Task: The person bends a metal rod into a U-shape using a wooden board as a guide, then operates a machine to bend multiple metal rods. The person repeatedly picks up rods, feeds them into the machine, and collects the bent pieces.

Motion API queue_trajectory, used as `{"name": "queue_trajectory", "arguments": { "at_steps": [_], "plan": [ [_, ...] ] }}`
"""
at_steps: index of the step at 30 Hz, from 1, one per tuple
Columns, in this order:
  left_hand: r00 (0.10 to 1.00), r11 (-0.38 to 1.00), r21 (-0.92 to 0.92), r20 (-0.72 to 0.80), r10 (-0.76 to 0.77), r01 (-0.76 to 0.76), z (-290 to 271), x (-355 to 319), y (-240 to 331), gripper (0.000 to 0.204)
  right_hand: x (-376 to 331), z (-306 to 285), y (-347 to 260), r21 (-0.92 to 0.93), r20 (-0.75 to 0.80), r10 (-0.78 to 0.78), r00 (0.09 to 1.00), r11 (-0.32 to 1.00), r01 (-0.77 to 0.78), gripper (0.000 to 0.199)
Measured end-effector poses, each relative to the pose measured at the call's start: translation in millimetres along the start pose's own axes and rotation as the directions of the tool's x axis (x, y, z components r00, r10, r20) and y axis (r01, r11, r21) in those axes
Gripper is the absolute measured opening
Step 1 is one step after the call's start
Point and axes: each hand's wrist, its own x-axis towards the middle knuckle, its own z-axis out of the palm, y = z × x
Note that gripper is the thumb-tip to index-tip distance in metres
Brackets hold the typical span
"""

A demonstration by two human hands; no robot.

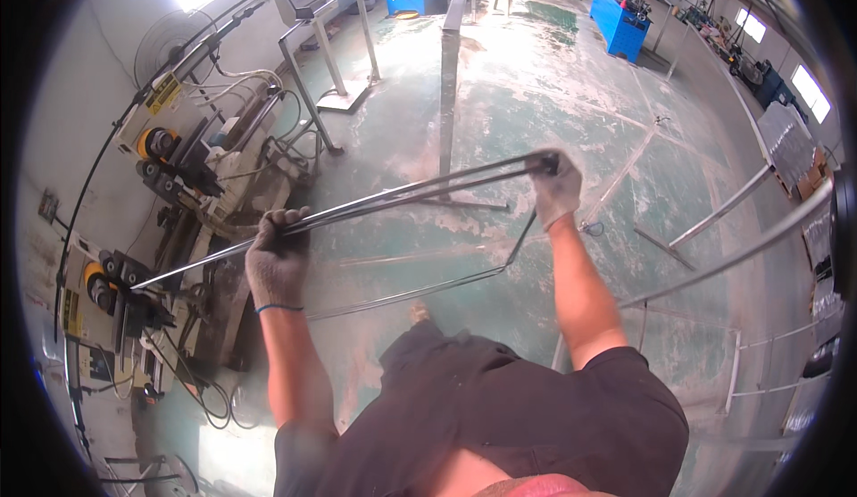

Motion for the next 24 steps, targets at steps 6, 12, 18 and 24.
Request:
{"name": "queue_trajectory", "arguments": {
  "at_steps": [6,12,18,24],
  "plan": [
    [0.981,0.985,-0.121,-0.137,-0.141,0.124,-37,187,-37,0.017,162,65,-6,-0.157,0.082,0.015,0.997,0.988,-0.001,0.016],
    [0.939,0.976,-0.064,-0.266,-0.218,0.208,-21,317,-94,0.016,322,109,2,-0.201,0.158,-0.127,0.979,0.967,0.158,0.011],
    [0.924,0.974,0.009,-0.318,-0.212,0.227,-32,413,-147,0.016,489,151,18,-0.316,0.229,-0.198,0.953,0.911,0.265,0.014],
    [0.879,0.987,0.064,-0.467,-0.099,0.145,-51,455,-185,0.011,637,185,36,-0.453,0.275,-0.107,0.955,0.862,0.227,0.022]
  ]
}}
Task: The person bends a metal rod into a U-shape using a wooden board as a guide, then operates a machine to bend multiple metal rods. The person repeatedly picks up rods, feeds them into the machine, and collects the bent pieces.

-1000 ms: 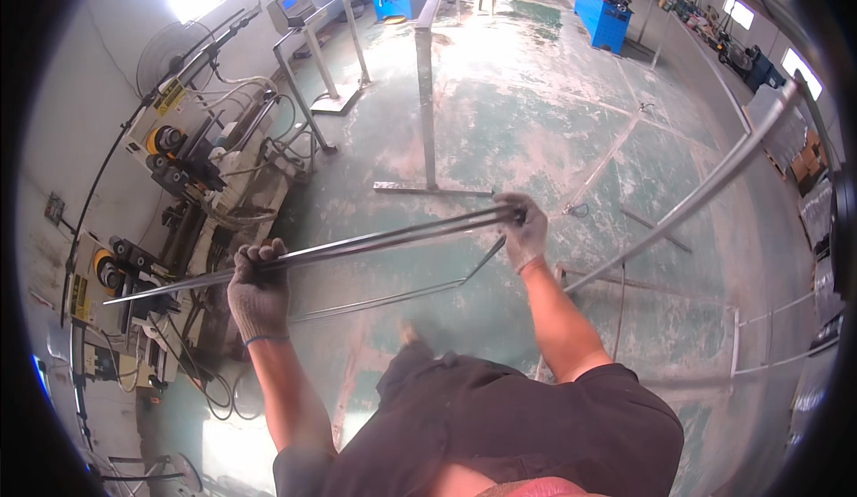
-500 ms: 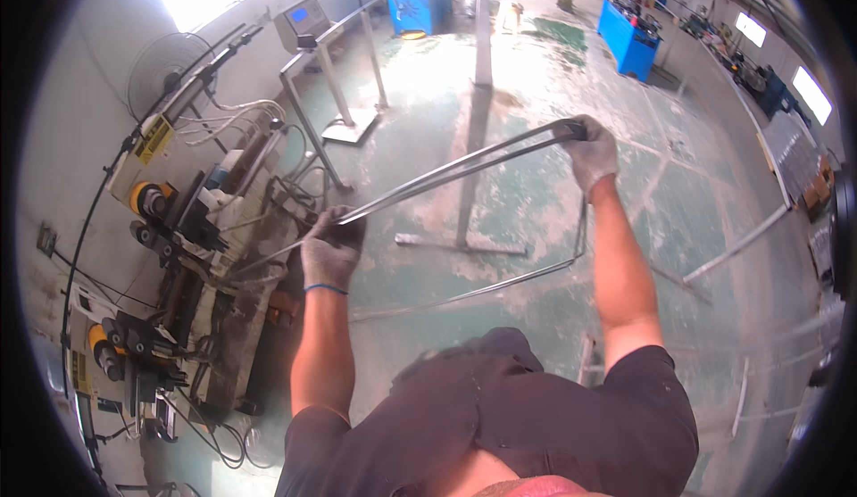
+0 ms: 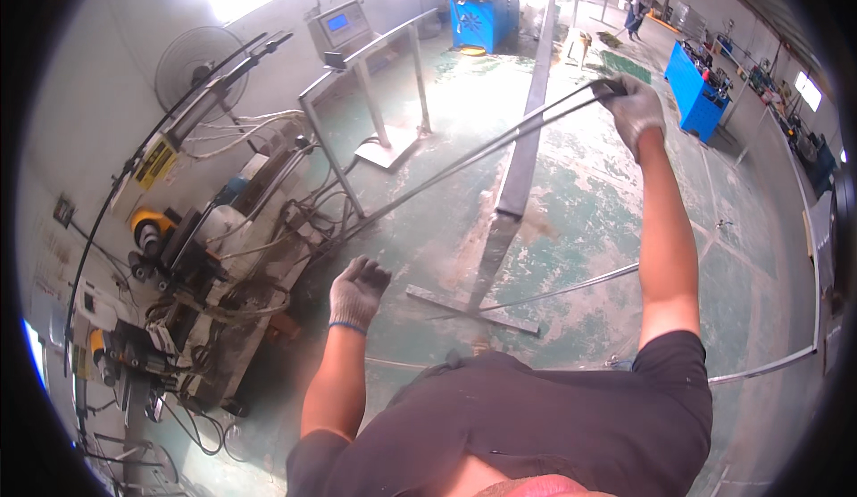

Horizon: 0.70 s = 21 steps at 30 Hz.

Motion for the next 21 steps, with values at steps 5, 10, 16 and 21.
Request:
{"name": "queue_trajectory", "arguments": {
  "at_steps": [5,10,16,21],
  "plan": [
    [0.971,0.997,-0.002,-0.226,0.072,-0.075,-17,14,-32,0.011,106,28,61,-0.067,0.018,0.057,0.998,0.996,-0.056,0.029],
    [0.947,0.999,0.026,-0.321,0.035,-0.028,-57,22,-54,0.014,192,65,138,-0.31,-0.023,-0.001,1.0,0.951,-0.006,0.045],
    [0.93,0.995,0.023,-0.353,0.104,-0.102,-39,1,-63,0.016,241,60,106,-0.354,0.002,-0.117,0.993,0.929,0.11,0.048],
    [0.885,0.991,0.11,-0.45,0.119,-0.077,-38,5,-74,0.011,273,84,109,-0.421,-0.02,-0.156,0.987,0.897,0.133,0.05]
  ]
}}
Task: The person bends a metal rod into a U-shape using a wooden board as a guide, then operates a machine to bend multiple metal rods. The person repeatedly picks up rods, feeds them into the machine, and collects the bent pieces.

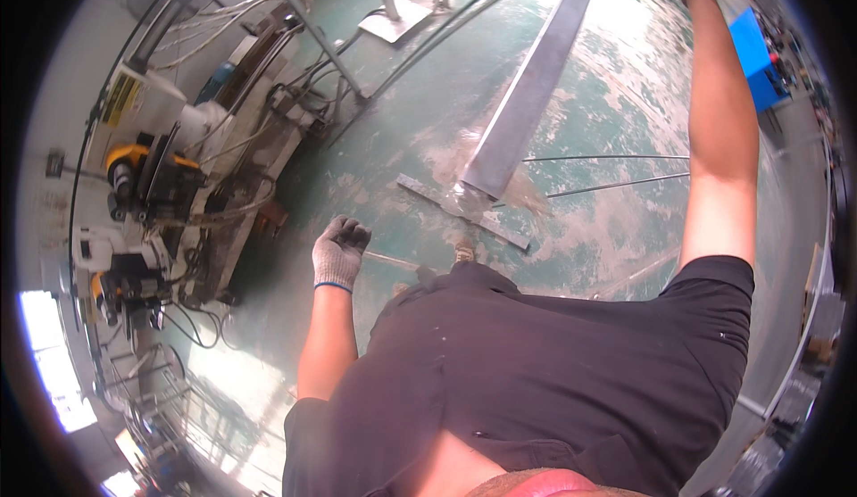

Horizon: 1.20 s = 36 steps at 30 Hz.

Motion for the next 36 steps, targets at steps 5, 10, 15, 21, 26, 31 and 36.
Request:
{"name": "queue_trajectory", "arguments": {
  "at_steps": [5,10,15,21,26,31,36],
  "plan": [
    [0.995,0.999,-0.003,-0.089,0.035,-0.036,1,-5,-4,0.014,51,26,61,-0.021,-0.013,0.014,1.0,1.0,-0.015,0.053],
    [0.968,0.993,-0.088,-0.244,0.055,-0.078,-46,-21,-15,0.016,45,95,76,0.033,0.001,0.062,0.998,0.998,-0.062,0.068],
    [0.971,0.986,-0.142,-0.234,0.05,-0.085,-69,-18,-37,0.016,80,202,235,-0.156,0.066,-0.08,0.995,0.984,0.09,0.076],
    [0.94,0.99,-0.065,-0.327,0.098,-0.126,-70,-44,-23,0.014,23,257,218,0.152,0.029,-0.011,1.0,0.988,0.006,0.055],
    [0.914,0.961,-0.027,-0.315,0.255,-0.277,-122,-50,-36,0.026,-185,296,82,0.249,-0.16,-0.131,0.978,0.954,0.169,0.048],
    [0.826,0.953,-0.029,-0.506,0.247,-0.303,-215,-122,-40,0.028,-437,278,-67,0.42,0.264,-0.296,0.918,0.892,0.167,0.041],
    [0.733,0.937,-0.095,-0.652,0.196,-0.336,-346,-189,-78,0.021,-644,245,-152,0.34,0.754,-0.273,0.598,0.94,0.0,0.034]
  ]
}}
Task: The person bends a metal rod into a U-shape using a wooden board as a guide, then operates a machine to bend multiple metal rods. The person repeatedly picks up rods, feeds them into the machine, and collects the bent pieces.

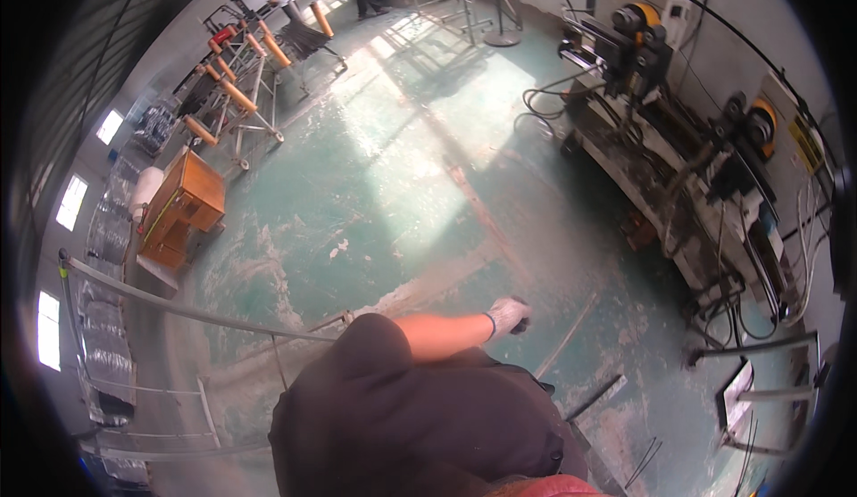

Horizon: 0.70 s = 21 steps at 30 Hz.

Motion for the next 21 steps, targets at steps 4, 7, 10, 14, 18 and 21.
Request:
{"name": "queue_trajectory", "arguments": {
  "at_steps": [4,7,10,14,18,21],
  "plan": [
    [0.997,0.997,-0.071,-0.079,0.016,-0.022,-126,18,14,0.023,-70,86,-61,-0.067,0.293,0.145,0.945,0.989,-0.132,0.029],
    [0.985,0.984,-0.179,-0.174,-0.015,-0.016,-209,32,27,0.027,-103,136,-108,-0.098,0.435,0.177,0.883,0.984,-0.148,0.025],
    [0.976,0.978,-0.197,-0.217,0.019,-0.063,-266,55,42,0.028,-107,177,-169,-0.023,0.559,0.131,0.818,0.99,-0.142,0.021],
    [0.968,0.939,-0.32,-0.247,0.049,-0.129,-307,84,79,0.029,-91,237,-235,-0.072,0.618,0.14,0.774,0.99,-0.121,0.02],
    [0.963,0.897,-0.416,-0.267,0.038,-0.151,-356,124,104,0.027,-103,314,-302,-0.275,0.634,0.213,0.743,0.961,-0.041,0.018],
    [0.946,0.946,-0.3,-0.323,0.018,-0.12,-404,143,137,0.025,-125,392,-359,-0.398,0.681,0.283,0.675,0.917,0.017,0.019]
  ]
}}
